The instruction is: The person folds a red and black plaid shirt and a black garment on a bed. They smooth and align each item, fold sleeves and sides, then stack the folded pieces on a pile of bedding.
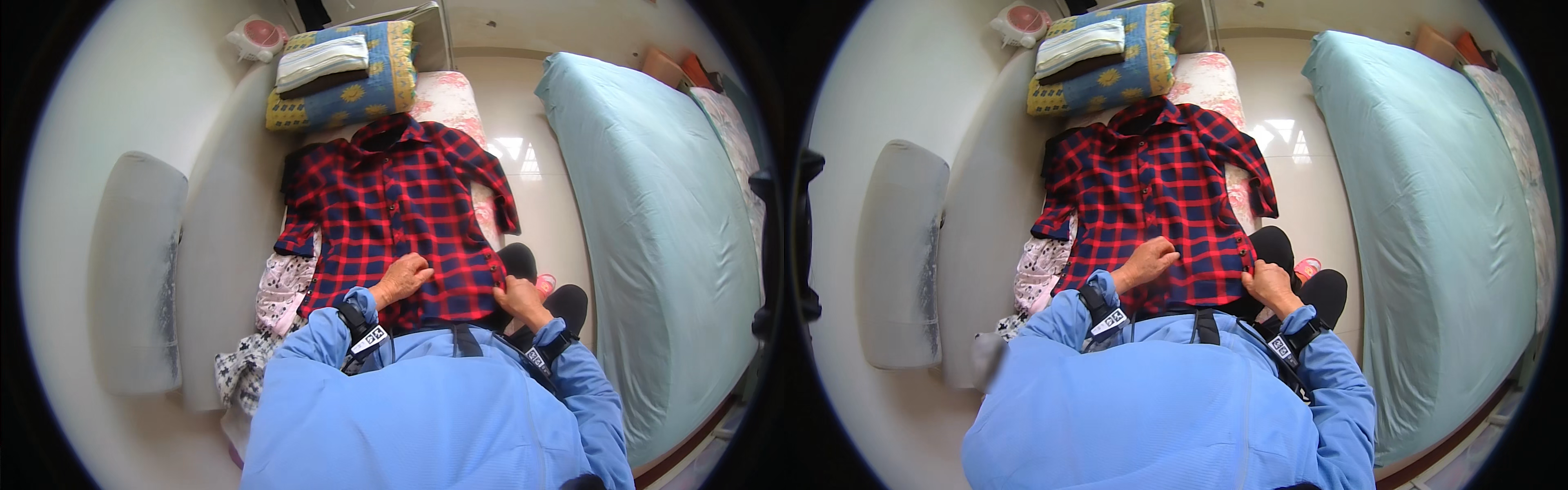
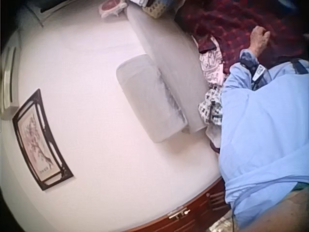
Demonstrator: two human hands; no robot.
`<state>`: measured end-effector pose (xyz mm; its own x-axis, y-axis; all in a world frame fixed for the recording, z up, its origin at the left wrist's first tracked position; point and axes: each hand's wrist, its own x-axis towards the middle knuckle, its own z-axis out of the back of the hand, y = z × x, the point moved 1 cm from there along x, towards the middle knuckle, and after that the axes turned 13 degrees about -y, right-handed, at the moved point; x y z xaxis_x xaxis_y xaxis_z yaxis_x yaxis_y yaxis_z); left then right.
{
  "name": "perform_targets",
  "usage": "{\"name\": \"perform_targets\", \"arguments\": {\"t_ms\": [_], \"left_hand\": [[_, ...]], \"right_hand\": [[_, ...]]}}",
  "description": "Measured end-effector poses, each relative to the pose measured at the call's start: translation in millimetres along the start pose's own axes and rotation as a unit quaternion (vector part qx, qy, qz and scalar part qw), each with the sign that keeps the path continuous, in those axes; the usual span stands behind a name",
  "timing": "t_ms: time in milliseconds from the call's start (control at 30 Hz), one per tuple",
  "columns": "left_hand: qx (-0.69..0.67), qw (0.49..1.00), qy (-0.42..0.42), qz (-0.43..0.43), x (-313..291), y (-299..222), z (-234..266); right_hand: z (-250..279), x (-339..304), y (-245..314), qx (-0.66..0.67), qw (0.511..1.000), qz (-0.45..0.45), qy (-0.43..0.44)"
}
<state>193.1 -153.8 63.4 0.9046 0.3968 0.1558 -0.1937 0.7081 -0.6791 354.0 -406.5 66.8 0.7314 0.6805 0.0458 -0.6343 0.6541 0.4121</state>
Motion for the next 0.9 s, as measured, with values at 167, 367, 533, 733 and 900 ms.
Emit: {"name": "perform_targets", "arguments": {"t_ms": [167,367,533,733,900], "left_hand": [[0.357,0.925,-0.096,0.088,-68.5,86.8,38.7],[0.404,0.842,-0.203,0.294,-140.3,137.3,119.2],[0.249,0.864,-0.081,0.43,-156.8,146.1,137.8],[0.284,0.863,-0.18,0.378,-155.5,147.3,127.7],[0.235,0.816,-0.218,0.481,-184.5,151.9,146.9]], "right_hand": [[8.6,2.6,-40.2,0.26,0.946,-0.173,0.091],[9.8,3.3,-41.8,0.302,0.918,-0.19,0.176],[13.0,10.0,-36.0,0.239,0.944,-0.177,0.145],[-3.0,7.2,-40.3,0.051,0.993,0.07,-0.078],[-14.8,7.1,-52.2,0.205,0.952,-0.213,0.081]]}}
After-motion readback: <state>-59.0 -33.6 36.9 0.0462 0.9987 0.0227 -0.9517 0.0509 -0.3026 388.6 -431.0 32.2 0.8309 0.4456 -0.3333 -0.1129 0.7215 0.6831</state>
